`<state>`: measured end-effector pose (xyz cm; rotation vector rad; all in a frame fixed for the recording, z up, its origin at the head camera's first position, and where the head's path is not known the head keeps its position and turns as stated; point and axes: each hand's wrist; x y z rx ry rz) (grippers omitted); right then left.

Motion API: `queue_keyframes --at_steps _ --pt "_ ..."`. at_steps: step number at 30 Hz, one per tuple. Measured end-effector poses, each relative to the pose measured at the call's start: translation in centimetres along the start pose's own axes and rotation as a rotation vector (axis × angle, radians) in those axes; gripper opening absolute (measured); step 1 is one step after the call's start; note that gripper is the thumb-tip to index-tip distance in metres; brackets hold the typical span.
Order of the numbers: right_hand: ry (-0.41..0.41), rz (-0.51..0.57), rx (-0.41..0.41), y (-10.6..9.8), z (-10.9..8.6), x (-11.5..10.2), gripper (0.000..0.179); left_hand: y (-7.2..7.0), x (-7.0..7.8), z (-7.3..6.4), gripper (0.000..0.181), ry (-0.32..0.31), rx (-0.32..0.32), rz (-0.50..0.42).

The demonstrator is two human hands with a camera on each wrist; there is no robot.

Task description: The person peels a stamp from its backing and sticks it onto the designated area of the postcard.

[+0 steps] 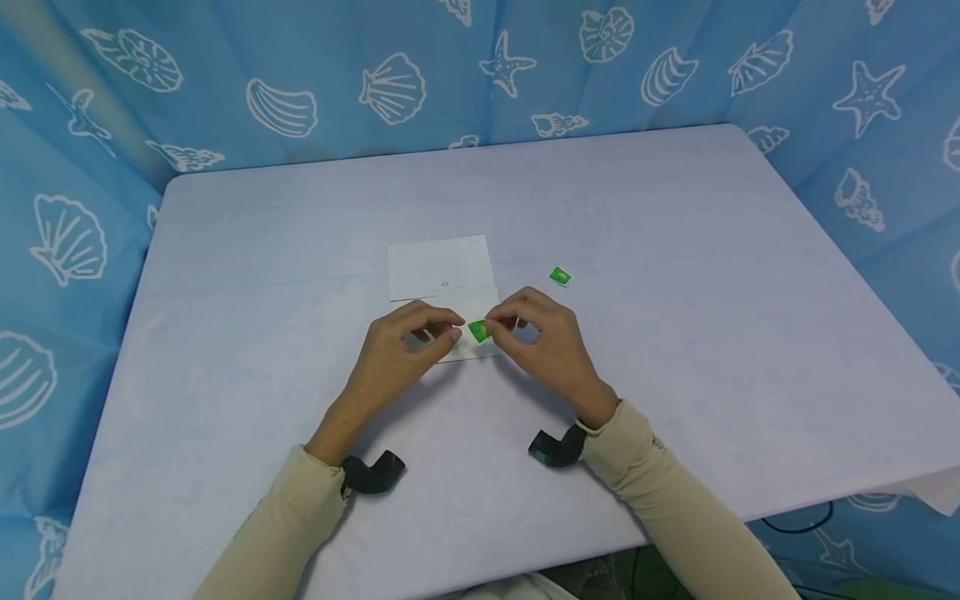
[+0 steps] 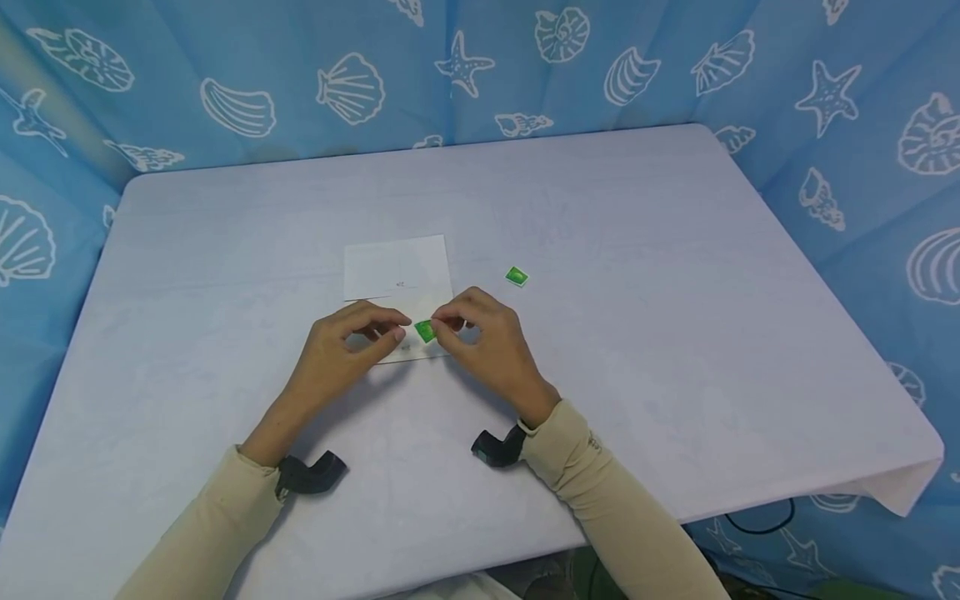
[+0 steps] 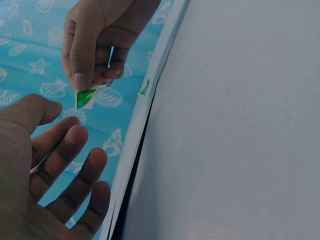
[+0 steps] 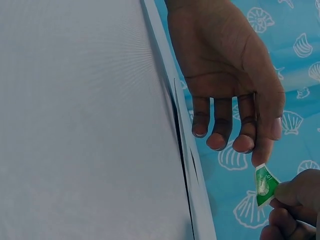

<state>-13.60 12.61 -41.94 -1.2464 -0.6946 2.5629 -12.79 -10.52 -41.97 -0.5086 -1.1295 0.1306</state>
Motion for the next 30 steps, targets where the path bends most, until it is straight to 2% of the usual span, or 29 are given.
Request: queue_keyframes --at_steps 5,11,14,17,20,25,30 --pt "-0.084 -0.082 0.057 0.2 0.0 0.2 0.005 0.2 -0.1 -0.1 0.013 0.016 0.006 -0.020" --pt "-0.273 -0.240 0.164 0.4 0.3 -0.1 0.009 1.0 0.2 -0.1 0.016 0.095 -0.024 -0.065" --pt "-0.361 -0.254 0.194 0.5 0.4 -0.6 0.010 1.4 0.4 -0.1 0.018 0.094 -0.028 -0.080" --pt "-0.419 -0.253 0.201 0.7 0.4 -1.1 0.010 1.5 0.7 -0.1 0.020 0.046 -0.022 -0.103" --pt "-0.449 -0.270 0.195 0.7 0.3 -1.4 0.009 1.5 0.9 -0.2 0.021 -0.034 -0.029 -0.147" --pt "-0.470 -0.327 0.182 0.6 0.1 -1.4 0.009 1.4 1.1 -0.3 0.021 -0.157 -0.053 -0.290" --pt "-0.494 -0.382 0.146 0.5 0.2 -1.5 0.010 1.3 1.2 -0.2 0.020 -0.220 -0.033 -0.404"
Point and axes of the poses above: each hand's wrist, its own z-axis towards the middle knuckle, its own y-axis out of the palm, x = y × z, and after that the axes turned 1 degree about -z, right-handed
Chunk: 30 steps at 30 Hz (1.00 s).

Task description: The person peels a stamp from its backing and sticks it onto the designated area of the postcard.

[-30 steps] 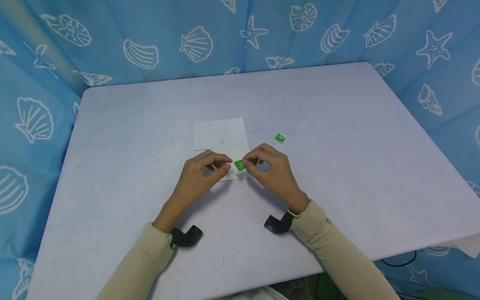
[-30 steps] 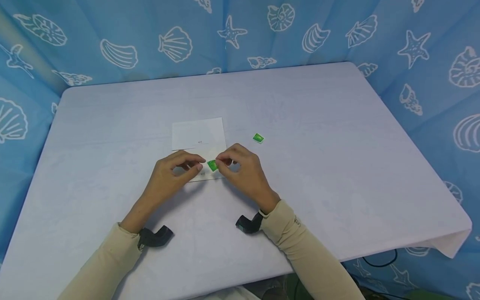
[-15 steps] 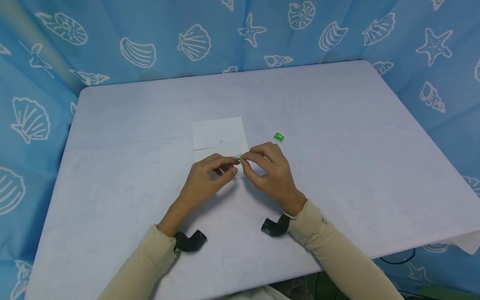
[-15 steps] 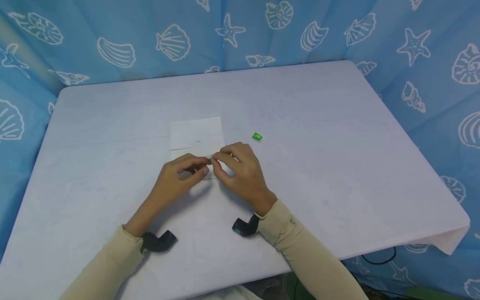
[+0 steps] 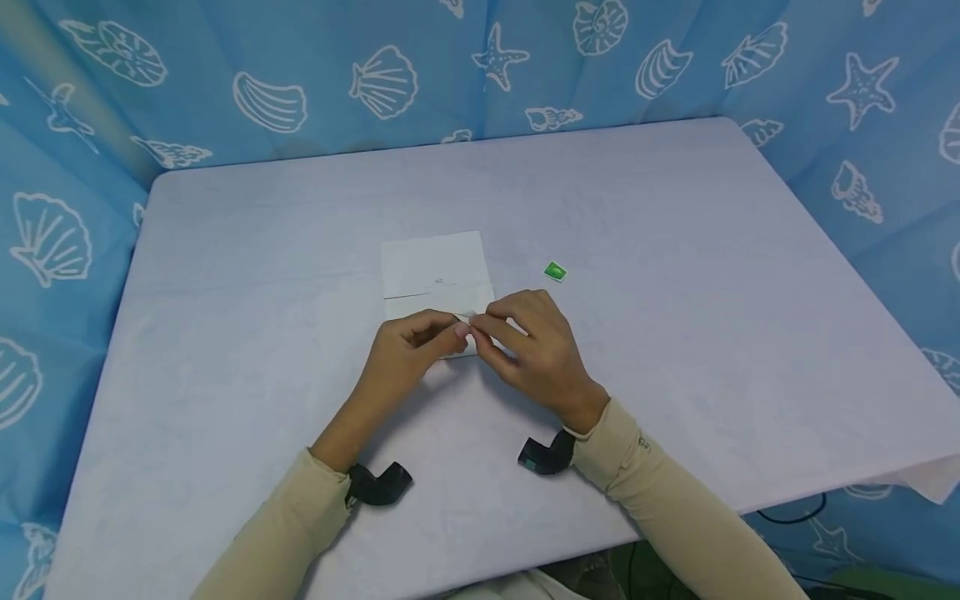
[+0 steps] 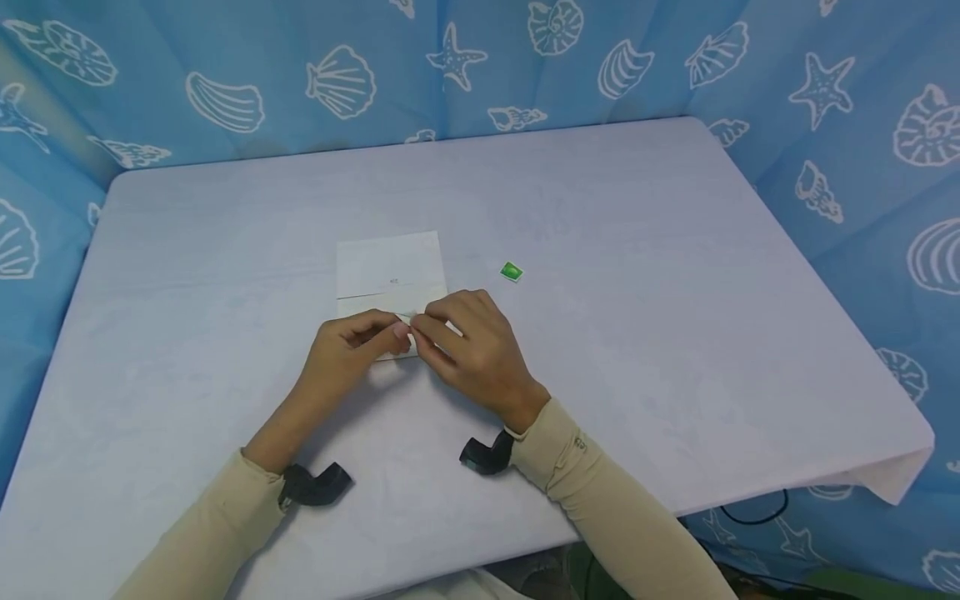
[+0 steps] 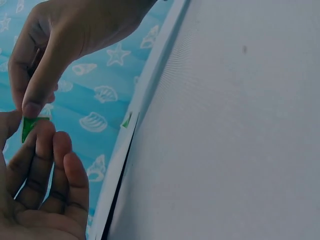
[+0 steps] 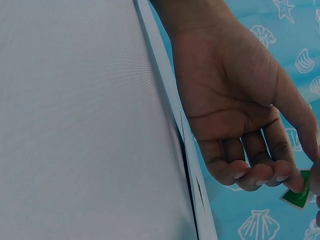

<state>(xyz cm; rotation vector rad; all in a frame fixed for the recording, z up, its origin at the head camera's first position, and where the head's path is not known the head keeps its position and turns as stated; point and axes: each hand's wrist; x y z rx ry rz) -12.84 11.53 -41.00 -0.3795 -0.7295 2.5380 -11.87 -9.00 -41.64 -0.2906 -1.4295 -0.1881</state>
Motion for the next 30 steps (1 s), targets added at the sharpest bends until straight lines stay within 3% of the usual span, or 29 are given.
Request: queue_keyframes --at_steps 5,10,19,23,30 --pt "-0.033 -0.022 -0.039 0.17 0.11 -0.04 0.013 -0.16 0.05 0.05 0.022 -0.009 0.035 -0.010" --pt "-0.013 -0.001 -0.045 0.38 -0.01 0.00 0.016 -0.22 -0.03 -0.03 0.019 0.012 0.056 -0.003" --pt "0.060 0.077 0.029 0.41 -0.11 -0.10 0.014 0.06 0.00 -0.01 0.017 0.026 0.098 0.072" --pt "0.095 0.108 0.046 0.53 -0.23 -0.01 0.013 0.06 -0.16 -0.03 0.015 0.065 0.105 0.151" --pt "0.127 0.134 -0.015 0.63 -0.44 0.00 0.007 0.11 -0.53 0.01 0.011 0.187 0.124 0.268"
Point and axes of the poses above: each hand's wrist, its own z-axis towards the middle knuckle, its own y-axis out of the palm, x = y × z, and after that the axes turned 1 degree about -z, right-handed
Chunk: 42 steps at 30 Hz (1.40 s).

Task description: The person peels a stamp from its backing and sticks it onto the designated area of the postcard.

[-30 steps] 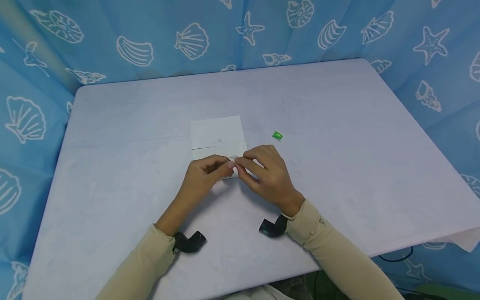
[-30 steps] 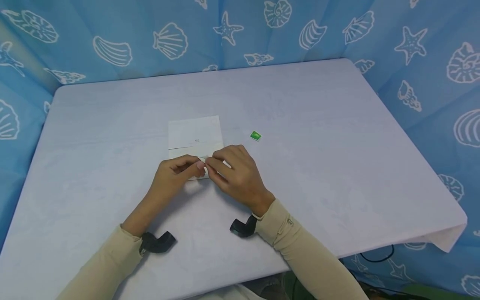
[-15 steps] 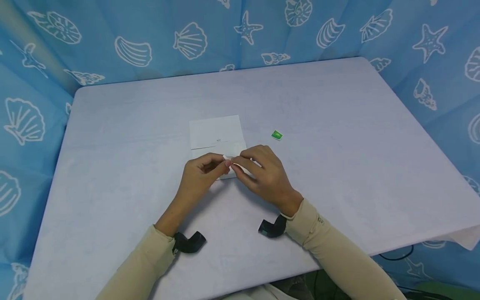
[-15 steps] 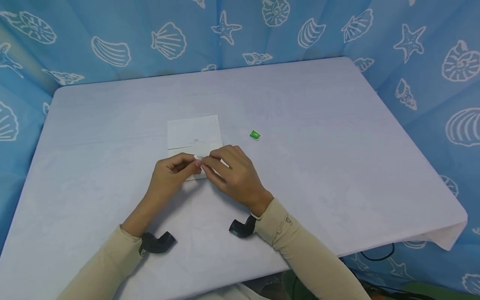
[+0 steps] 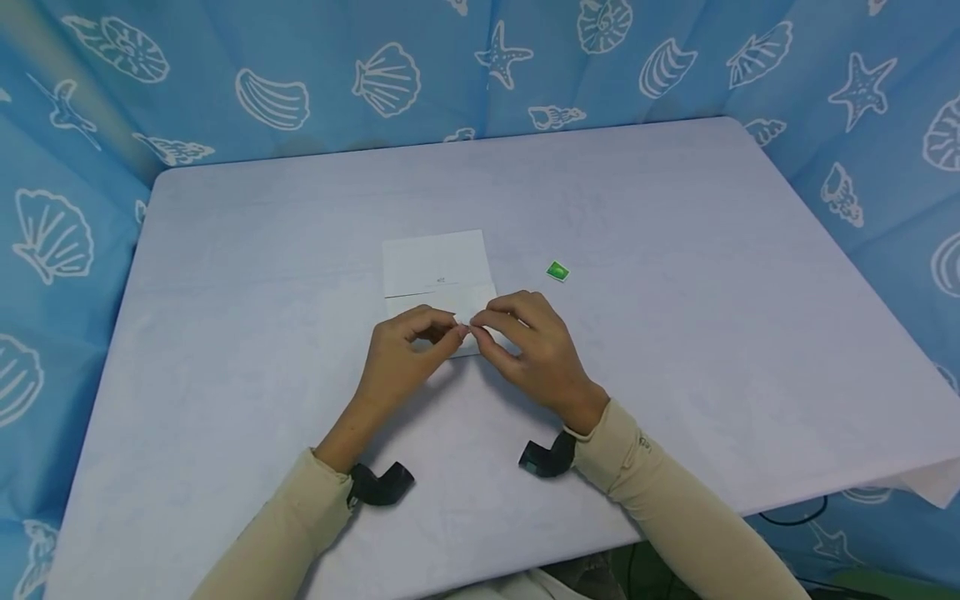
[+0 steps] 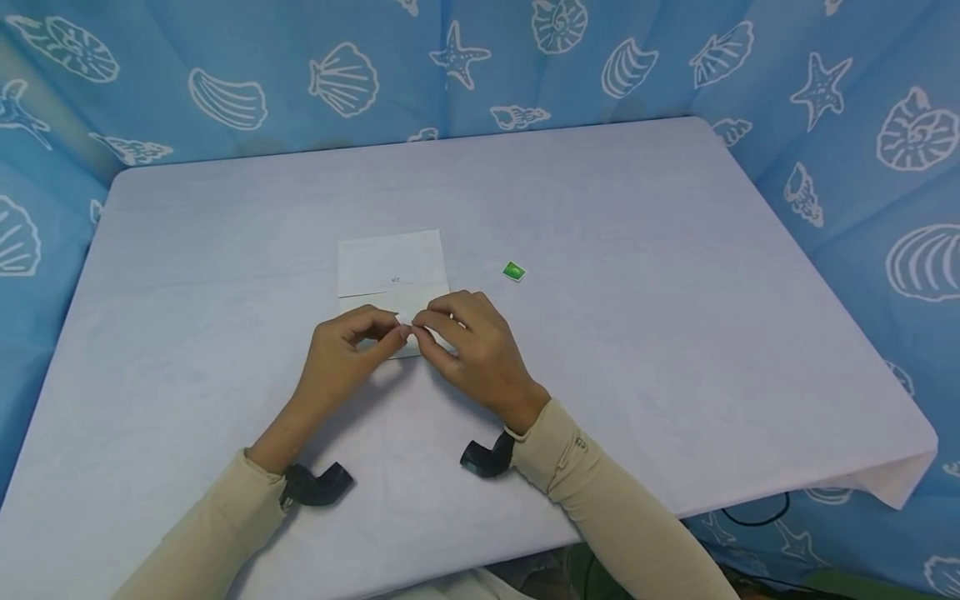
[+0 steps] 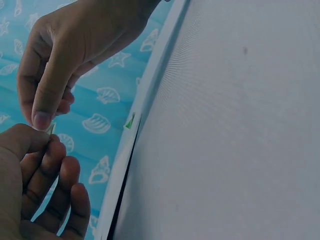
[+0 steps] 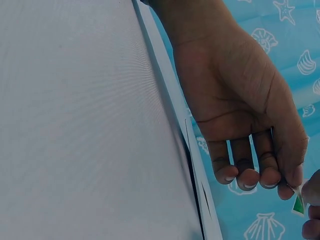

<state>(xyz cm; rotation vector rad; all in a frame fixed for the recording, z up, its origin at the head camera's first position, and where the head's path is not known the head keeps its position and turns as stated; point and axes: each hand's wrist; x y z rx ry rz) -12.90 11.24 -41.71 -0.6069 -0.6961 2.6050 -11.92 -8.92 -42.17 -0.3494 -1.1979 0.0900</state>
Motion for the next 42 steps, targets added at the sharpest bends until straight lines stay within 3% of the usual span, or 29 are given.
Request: queue_keyframes --at_steps 7,12,23,30,34,42 --pt "0.024 0.032 0.046 -0.1 0.2 0.1 0.009 0.1 -0.2 0.0 0.008 0.062 0.013 0.010" --pt "0.074 0.065 0.101 -0.5 0.2 0.7 0.015 0.0 -0.3 0.0 0.006 0.071 0.025 0.011" --pt "0.182 0.028 0.080 -2.2 -0.4 2.7 0.010 0.0 -0.3 0.1 0.006 0.066 0.037 0.033" --pt "0.228 -0.017 0.132 -3.6 -0.9 4.2 0.011 -0.1 -0.2 0.1 0.006 0.085 0.058 0.045" --pt "0.271 -0.039 0.084 -4.1 -1.1 4.7 0.010 -0.1 -0.2 0.1 0.007 0.088 0.071 0.042" --pt "0.349 -0.036 -0.098 -4.4 -1.6 5.1 0.007 -0.2 -0.1 0.1 0.006 0.073 0.074 0.043"
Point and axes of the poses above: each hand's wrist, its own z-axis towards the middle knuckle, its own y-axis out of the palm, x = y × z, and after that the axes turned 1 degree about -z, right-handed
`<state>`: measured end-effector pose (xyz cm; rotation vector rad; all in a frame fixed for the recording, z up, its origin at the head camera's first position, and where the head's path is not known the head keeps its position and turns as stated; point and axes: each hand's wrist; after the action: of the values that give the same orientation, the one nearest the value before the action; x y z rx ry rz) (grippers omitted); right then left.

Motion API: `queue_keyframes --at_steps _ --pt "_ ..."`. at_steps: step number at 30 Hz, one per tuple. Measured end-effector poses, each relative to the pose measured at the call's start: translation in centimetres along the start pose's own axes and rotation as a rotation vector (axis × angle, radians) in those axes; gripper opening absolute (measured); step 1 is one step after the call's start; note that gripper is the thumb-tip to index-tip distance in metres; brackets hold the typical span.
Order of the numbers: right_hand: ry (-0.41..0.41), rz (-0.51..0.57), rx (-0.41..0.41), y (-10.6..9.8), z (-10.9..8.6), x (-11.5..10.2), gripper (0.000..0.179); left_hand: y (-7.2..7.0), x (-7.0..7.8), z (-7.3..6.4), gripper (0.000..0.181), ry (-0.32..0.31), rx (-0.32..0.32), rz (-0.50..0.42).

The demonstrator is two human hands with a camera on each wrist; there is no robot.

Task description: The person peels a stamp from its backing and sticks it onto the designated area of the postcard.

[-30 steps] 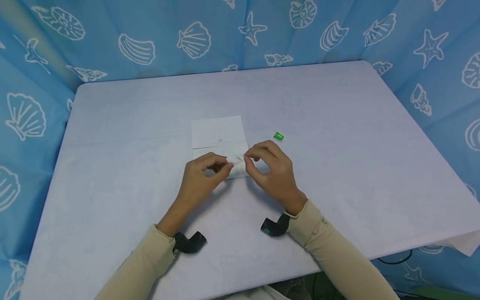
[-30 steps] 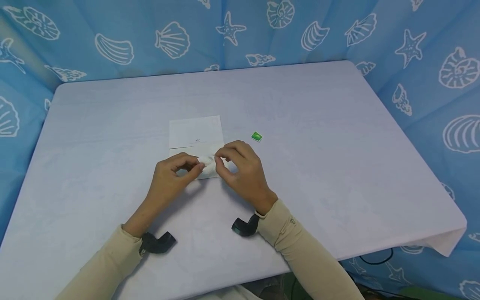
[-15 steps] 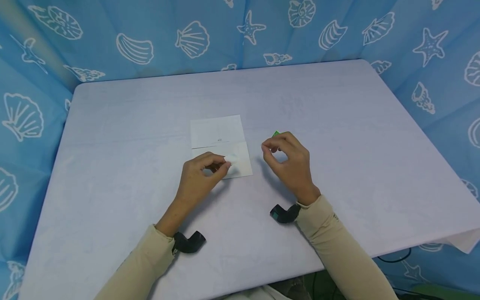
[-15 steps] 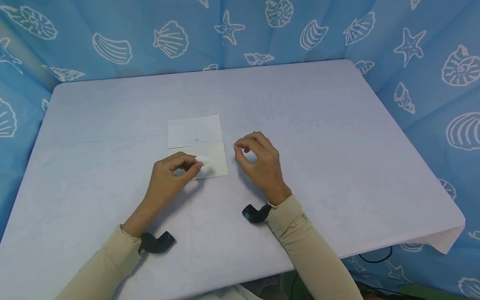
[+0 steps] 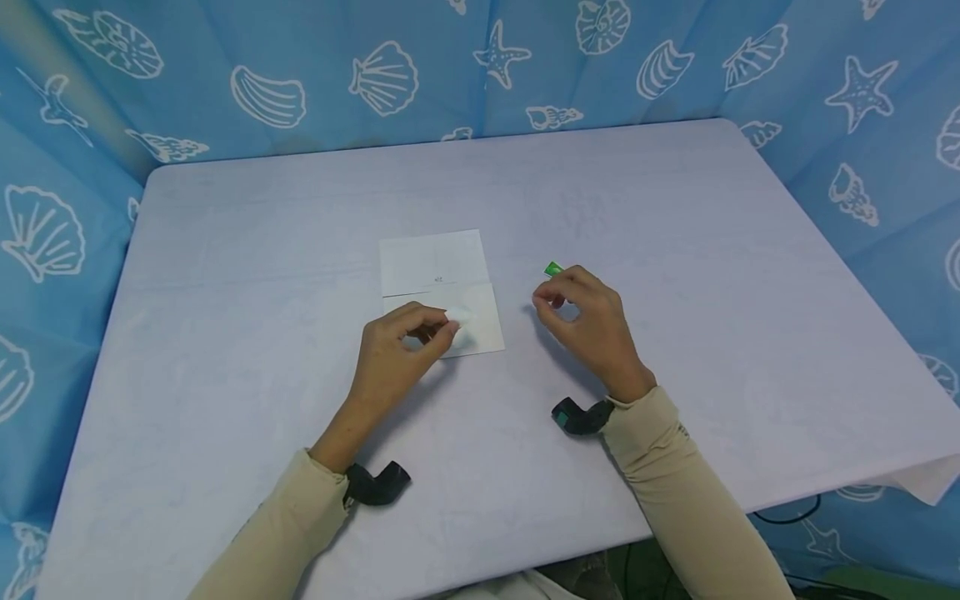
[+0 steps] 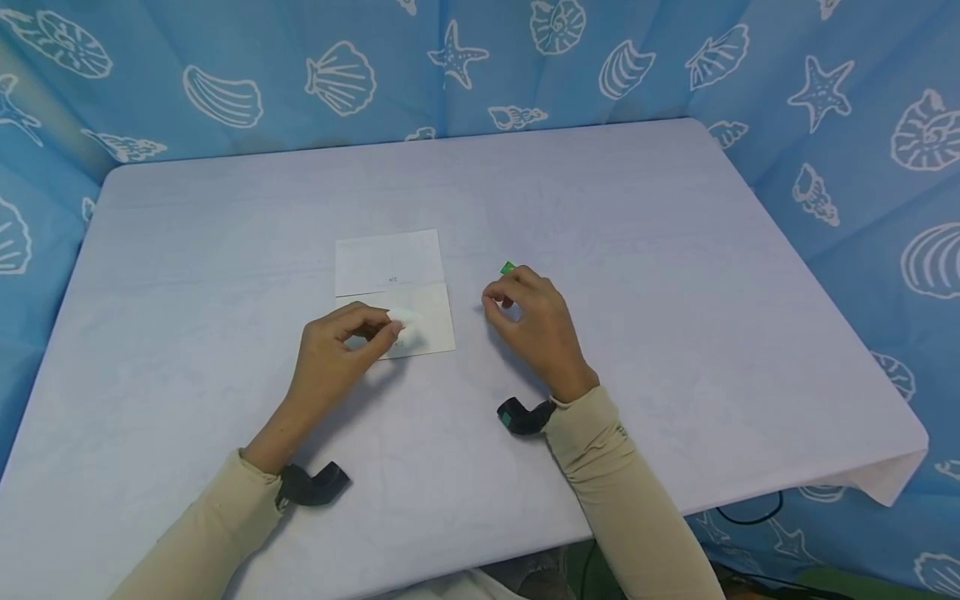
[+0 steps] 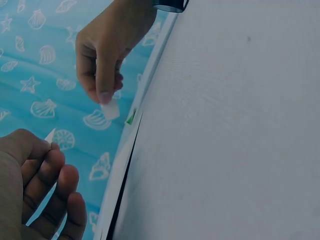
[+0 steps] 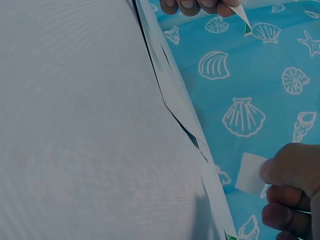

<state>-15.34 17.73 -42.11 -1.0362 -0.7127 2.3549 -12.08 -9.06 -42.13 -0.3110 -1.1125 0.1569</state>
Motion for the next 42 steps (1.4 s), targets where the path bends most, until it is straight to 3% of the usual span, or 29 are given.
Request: queue_keyframes --at_steps 27,33,42 --pt "0.028 0.002 -0.222 -0.3 -0.3 0.1 0.011 0.1 -0.4 0.0 0.007 0.031 -0.002 0.000" --pt "0.007 0.010 -0.214 -0.4 -0.2 0.0 0.009 0.1 -0.5 0.0 0.006 0.036 -0.002 0.000" --pt "-0.025 0.085 -0.121 0.7 -0.2 -0.5 0.010 0.1 -0.6 0.0 0.006 0.038 -0.008 0.048"
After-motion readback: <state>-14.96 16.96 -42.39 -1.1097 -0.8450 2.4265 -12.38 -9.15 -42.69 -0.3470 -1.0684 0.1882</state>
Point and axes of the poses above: each hand's wrist, its own z-axis towards the middle knuckle, its own y-axis out of the palm, x = y × z, and after that the axes turned 1 degree about -z, right-handed
